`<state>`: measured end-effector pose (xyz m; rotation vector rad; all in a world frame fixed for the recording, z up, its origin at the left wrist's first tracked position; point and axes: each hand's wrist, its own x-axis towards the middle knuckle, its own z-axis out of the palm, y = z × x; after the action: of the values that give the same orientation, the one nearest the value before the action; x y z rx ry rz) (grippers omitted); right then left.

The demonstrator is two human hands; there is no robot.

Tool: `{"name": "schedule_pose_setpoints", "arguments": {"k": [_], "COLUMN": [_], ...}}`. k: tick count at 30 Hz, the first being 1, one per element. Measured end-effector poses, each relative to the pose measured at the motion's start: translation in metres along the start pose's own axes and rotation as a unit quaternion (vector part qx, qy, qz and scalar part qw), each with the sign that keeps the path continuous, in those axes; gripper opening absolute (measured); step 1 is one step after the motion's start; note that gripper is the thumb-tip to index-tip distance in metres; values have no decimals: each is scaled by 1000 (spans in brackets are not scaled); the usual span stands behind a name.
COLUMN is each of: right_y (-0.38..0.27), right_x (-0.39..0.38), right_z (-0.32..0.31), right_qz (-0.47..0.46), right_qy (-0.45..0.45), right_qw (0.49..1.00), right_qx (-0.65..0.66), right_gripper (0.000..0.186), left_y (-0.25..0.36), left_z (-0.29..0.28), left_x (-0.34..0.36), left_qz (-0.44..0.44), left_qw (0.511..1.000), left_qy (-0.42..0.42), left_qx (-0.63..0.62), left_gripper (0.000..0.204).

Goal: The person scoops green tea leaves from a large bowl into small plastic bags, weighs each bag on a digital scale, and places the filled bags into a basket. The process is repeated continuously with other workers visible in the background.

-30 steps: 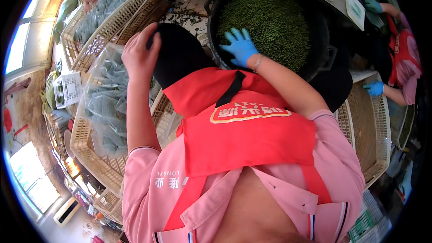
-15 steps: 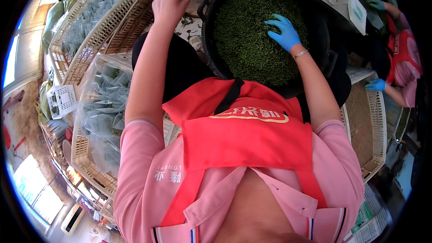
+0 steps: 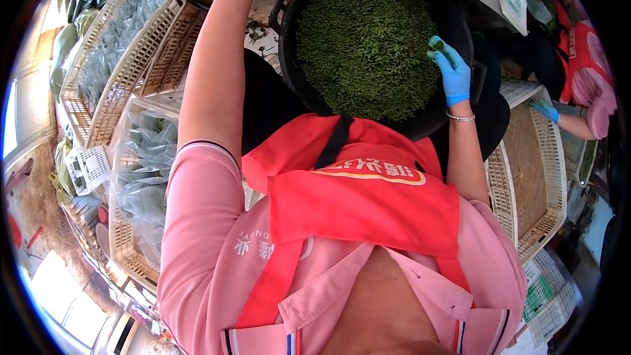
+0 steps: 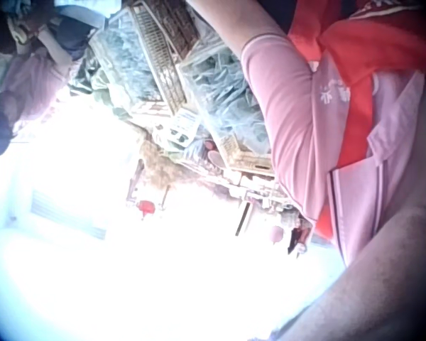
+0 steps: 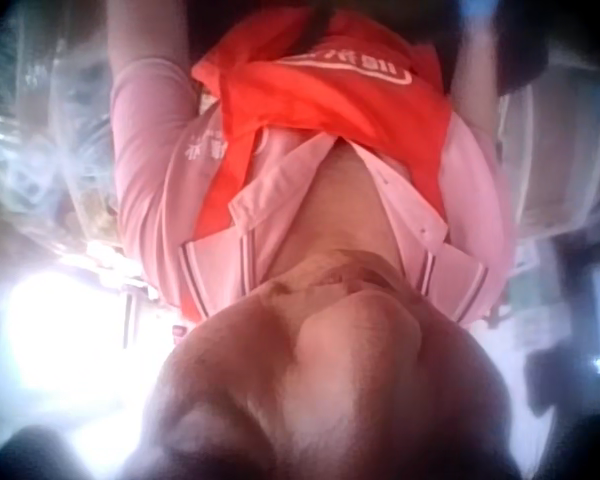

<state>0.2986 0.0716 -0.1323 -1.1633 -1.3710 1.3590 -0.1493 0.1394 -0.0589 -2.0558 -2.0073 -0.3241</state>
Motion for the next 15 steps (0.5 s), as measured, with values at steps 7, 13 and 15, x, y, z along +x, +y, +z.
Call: {"name": "schedule_pose_setpoints", "arguments": {"k": [7,13,15], "right_y": [-10,18,18], "right_x": [11,12,19], "right_z": [10,1,7], "right_qz": [40,67,-27], "right_qy": [88,11,-21], "right_qw": [995,991,972], "right_qx": [2,-112,-234], "right_gripper": [25,26,38], "left_y": [-9,6,9], "left_z": [2,-24,-29], "left_x": [-5,-6,-10], "left_qz": [-18,-87,-88], "left_qw": [1000,982,984], "left_qy": [-19,149,138], "left_qx": [12,-82,-75], "left_gripper": [12,13,13]}}
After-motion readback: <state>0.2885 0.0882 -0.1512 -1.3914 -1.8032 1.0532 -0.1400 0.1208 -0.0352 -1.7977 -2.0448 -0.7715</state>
